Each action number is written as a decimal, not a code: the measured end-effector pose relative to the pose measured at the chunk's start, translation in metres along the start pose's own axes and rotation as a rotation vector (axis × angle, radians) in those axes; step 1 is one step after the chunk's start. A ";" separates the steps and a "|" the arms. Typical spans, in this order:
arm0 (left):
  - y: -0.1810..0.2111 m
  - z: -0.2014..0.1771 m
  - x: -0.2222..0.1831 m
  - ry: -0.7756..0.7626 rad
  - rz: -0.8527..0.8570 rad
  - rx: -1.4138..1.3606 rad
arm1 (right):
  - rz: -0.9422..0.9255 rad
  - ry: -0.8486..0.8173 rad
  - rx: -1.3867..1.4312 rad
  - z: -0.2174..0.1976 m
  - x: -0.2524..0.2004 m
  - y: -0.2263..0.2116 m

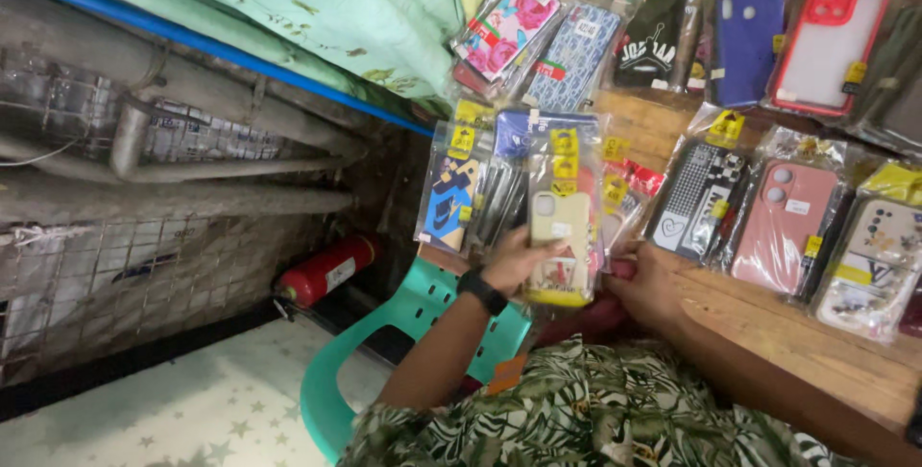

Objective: The person wipes the plastic packaging of various phone cases displayed on a wooden board using a pink cloth. They handle the items one by one, wiping the front and back of the packaging before placing them back on the display.

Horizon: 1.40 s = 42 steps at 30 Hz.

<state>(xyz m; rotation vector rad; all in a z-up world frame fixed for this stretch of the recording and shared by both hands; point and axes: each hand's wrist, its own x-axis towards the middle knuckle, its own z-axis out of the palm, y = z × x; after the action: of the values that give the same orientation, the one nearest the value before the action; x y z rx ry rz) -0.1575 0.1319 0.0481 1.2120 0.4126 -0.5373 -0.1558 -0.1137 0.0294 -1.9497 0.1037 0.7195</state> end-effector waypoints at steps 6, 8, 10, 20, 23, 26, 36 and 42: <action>-0.031 -0.010 0.025 0.070 0.244 0.179 | -0.064 0.026 -0.168 -0.010 -0.013 0.005; -0.024 -0.012 0.021 0.060 0.265 0.203 | -0.039 0.047 -0.174 -0.022 -0.021 -0.006; -0.013 -0.007 0.014 0.040 0.272 0.212 | -0.078 0.055 -0.192 -0.040 -0.030 -0.020; 0.011 0.051 -0.001 0.168 0.487 0.217 | -0.239 0.181 0.505 -0.097 -0.073 -0.091; -0.006 0.050 -0.002 0.262 0.410 0.519 | -0.406 0.072 0.385 -0.076 -0.072 -0.091; -0.020 0.041 0.002 0.375 0.370 0.794 | -0.305 0.140 0.262 -0.063 -0.070 -0.080; 0.005 0.037 -0.009 0.446 0.281 1.278 | -0.234 0.200 0.374 -0.086 -0.072 -0.047; 0.043 0.033 -0.016 0.193 0.296 0.620 | -0.268 0.307 0.524 -0.114 -0.082 -0.059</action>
<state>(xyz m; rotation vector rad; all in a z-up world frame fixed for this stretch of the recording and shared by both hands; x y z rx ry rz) -0.1442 0.1141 0.1000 1.8961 0.2228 -0.2947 -0.1513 -0.2010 0.1547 -1.5142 0.1924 0.1827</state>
